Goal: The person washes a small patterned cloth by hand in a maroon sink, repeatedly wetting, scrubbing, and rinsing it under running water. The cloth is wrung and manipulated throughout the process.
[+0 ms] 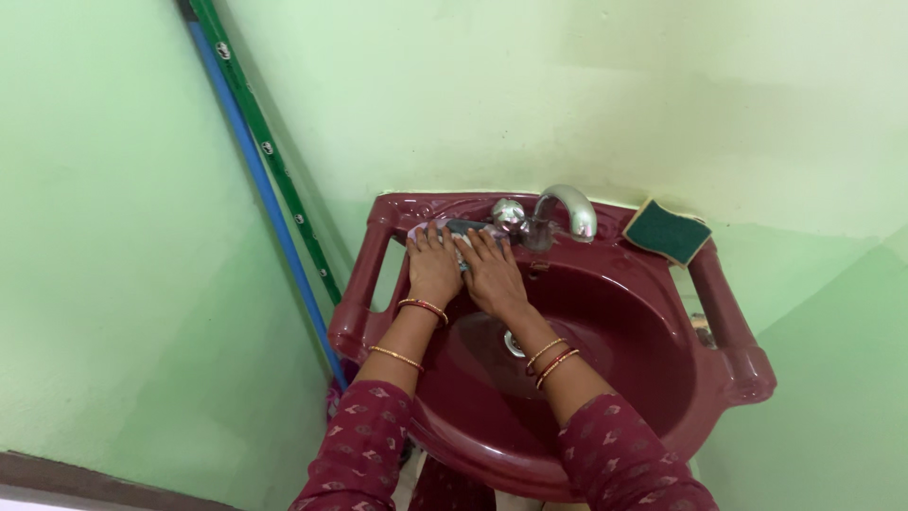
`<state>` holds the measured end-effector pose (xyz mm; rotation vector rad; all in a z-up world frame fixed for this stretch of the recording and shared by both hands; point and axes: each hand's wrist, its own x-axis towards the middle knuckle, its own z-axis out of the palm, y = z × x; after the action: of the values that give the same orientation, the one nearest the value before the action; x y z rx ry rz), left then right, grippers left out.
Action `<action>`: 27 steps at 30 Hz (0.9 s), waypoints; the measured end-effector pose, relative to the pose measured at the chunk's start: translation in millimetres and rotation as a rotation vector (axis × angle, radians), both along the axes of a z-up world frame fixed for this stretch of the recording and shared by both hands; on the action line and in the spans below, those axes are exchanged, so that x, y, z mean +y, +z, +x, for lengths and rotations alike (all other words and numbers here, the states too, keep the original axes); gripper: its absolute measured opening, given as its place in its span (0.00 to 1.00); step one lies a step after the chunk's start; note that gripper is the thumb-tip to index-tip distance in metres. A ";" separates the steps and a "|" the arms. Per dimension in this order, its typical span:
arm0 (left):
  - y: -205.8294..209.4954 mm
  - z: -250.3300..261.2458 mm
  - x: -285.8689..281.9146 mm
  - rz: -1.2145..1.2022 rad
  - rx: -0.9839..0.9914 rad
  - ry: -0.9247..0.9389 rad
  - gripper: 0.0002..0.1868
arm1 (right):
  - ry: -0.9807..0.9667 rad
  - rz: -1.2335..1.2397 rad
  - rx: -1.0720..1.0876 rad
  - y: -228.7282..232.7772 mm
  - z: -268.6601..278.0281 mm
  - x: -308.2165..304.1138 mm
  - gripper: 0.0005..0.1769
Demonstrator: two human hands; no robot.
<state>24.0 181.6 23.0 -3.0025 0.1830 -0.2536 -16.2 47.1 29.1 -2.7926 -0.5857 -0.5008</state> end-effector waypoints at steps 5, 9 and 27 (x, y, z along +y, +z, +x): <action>-6.5 0.3 8.0 -0.007 0.028 0.018 0.39 | 0.064 0.038 -0.003 0.5 1.5 1.3 0.33; -13.9 -5.9 13.4 -0.019 -0.006 0.063 0.38 | 0.142 0.063 -0.002 -0.1 2.3 3.7 0.32; 0.6 -95.9 10.6 0.033 0.111 0.358 0.30 | 0.552 0.297 0.074 30.4 -27.9 21.4 0.26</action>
<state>-72.0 192.2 23.6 -2.9454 -0.3342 -0.0467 -44.0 68.5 59.5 -2.2285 -1.1122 -0.3291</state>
